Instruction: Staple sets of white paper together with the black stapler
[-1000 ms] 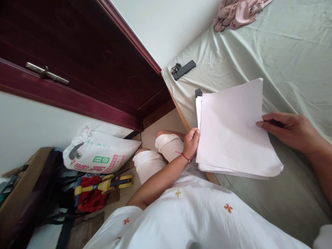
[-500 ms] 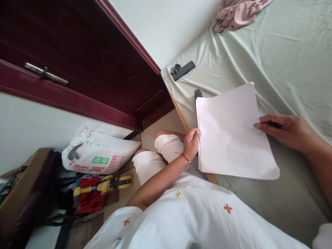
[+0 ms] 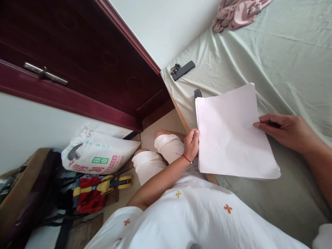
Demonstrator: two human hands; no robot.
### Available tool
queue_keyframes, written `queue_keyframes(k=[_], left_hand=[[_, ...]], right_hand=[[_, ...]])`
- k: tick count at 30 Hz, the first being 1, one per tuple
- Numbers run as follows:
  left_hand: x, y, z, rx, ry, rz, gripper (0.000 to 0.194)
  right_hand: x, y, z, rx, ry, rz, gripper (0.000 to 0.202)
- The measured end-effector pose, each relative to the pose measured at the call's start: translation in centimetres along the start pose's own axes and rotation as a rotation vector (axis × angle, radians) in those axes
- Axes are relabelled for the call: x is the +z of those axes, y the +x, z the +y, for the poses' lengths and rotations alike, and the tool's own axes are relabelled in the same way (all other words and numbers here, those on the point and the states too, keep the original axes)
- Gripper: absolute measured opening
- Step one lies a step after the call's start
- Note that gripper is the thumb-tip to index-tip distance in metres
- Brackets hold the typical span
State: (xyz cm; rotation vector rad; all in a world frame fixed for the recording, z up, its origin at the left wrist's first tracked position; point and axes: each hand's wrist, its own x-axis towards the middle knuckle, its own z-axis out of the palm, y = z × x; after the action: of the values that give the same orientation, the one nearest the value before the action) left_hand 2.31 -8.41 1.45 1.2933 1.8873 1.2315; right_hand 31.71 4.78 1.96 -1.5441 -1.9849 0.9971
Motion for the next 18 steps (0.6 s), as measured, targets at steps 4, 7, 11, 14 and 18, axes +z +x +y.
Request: queue_keyframes(k=[4,7,11,14,18], left_hand=[[0.04,-0.03,-0.06,0.004,0.021,0.007,0.047],[0.04,-0.07,-0.14,0.014,0.03,-0.006,0.045],[0.05,-0.03,-0.17,0.018,0.049,-0.027,0.042],[0.09,0.04,-0.15,0.021,0.077,-0.035,0.041],[0.2,0.08,-0.18,0.025,0.116,-0.059,0.039]], right_hand=[[0.02,-0.03,0.04,0.004,0.002,-0.022,0.068],[-0.14,-0.03,0.1,0.031,-0.012,-0.03,0.068],[-0.23,-0.06,0.11,0.041,-0.013,-0.044,0.065],[-0.08,-0.02,0.19,0.038,-0.02,-0.037,0.062],[0.13,0.03,0.29,0.023,-0.009,-0.013,0.06]])
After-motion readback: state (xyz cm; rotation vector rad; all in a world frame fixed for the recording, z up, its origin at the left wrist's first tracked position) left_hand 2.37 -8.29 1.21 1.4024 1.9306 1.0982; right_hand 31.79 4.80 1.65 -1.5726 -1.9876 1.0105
